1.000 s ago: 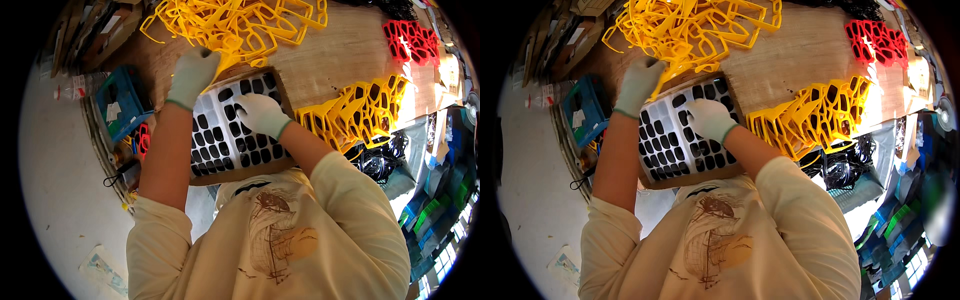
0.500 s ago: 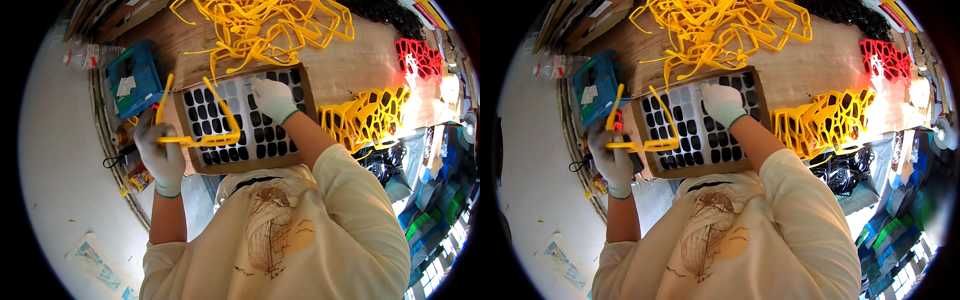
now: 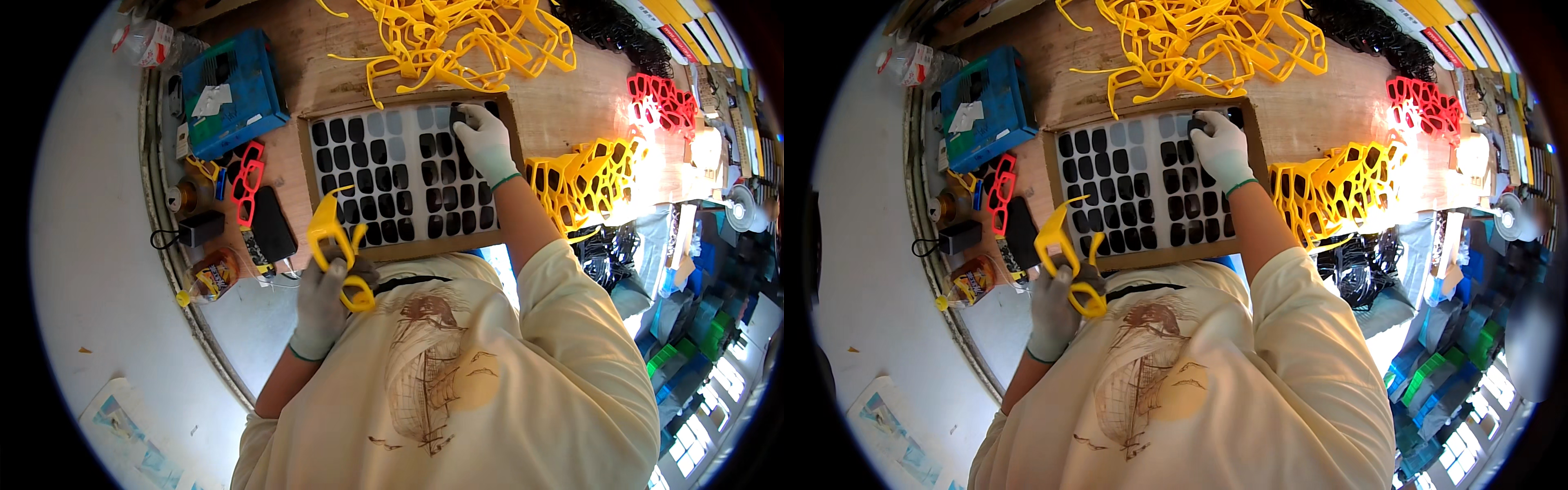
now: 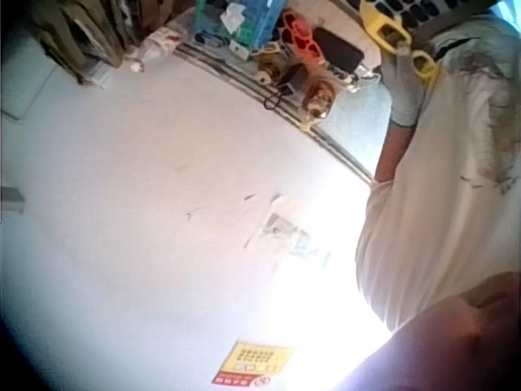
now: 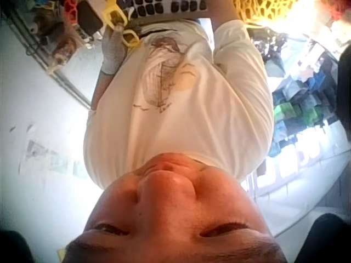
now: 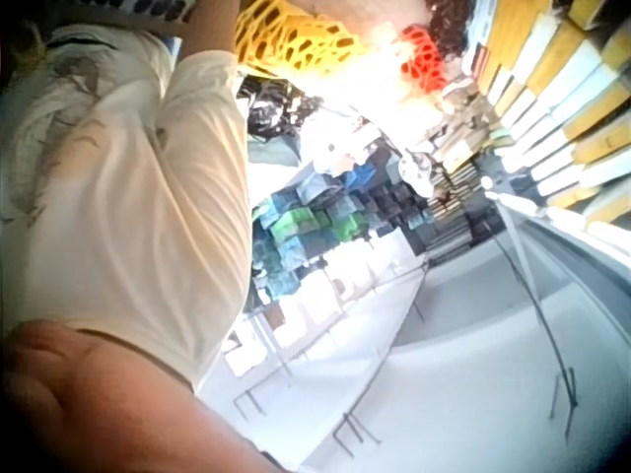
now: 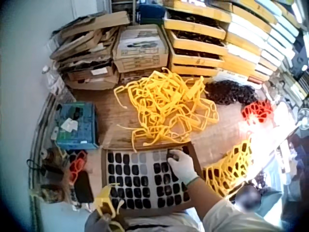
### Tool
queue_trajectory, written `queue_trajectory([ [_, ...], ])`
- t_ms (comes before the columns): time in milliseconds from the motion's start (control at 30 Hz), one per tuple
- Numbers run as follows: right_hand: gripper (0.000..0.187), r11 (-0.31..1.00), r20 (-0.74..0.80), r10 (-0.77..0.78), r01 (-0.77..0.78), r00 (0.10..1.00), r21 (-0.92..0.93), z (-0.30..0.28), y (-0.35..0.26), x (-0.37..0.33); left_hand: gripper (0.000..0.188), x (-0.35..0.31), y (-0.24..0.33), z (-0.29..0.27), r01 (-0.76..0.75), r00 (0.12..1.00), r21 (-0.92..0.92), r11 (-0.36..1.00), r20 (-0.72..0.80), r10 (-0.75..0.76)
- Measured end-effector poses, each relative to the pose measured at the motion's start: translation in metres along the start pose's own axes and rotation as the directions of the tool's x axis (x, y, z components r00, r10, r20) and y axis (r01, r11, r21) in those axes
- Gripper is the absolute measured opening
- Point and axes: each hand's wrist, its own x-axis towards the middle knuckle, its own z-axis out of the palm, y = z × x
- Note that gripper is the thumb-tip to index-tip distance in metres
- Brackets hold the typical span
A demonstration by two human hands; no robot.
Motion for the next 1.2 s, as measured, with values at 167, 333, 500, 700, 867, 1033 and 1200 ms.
queue_trajectory([
  [167, 0.041, 0.944, 0.054, 0.117, -0.128, 0.992, 0.305, -0.005, 0.008, 0.012, 0.039, -0.002, -0.001, -0.006, -0.039, 0.980, 0.121, 0.992, 0.197, 0.015],
  [333, 0.041, 0.991, 0.099, 0.012, -0.025, 0.995, 0.133, 0.001, 0.009, 0.022, 0.039, -0.004, 0.023, 0.000, -0.086, 0.985, 0.232, 0.969, 0.163, 0.048],
  [500, 0.041, 0.992, 0.042, -0.019, 0.024, 0.999, -0.122, 0.005, -0.005, 0.029, 0.038, -0.013, 0.033, -0.013, -0.138, 0.977, 0.257, 0.957, 0.191, 0.089],
  [700, 0.038, 0.991, 0.016, -0.024, 0.026, 1.000, -0.129, -0.005, 0.012, 0.030, 0.036, -0.032, 0.057, -0.023, -0.184, 0.951, 0.582, 0.792, 0.309, -0.007],
  [867, 0.036, 0.919, 0.075, -0.147, 0.164, 0.986, -0.358, -0.001, 0.017, 0.033, 0.035, -0.015, 0.047, 0.004, -0.290, 0.946, 0.535, 0.793, 0.285, 0.153],
  [1033, 0.041, 0.802, 0.146, -0.006, 0.092, 0.989, -0.591, 0.017, -0.019, 0.035, 0.036, -0.013, 0.026, 0.030, -0.170, 0.985, 0.254, 0.952, 0.066, 0.158],
  [1200, 0.031, 0.828, 0.100, -0.013, 0.067, 0.995, -0.557, 0.027, -0.017, 0.039, 0.031, -0.020, 0.025, 0.024, -0.115, 0.991, 0.254, 0.960, -0.033, 0.128],
])
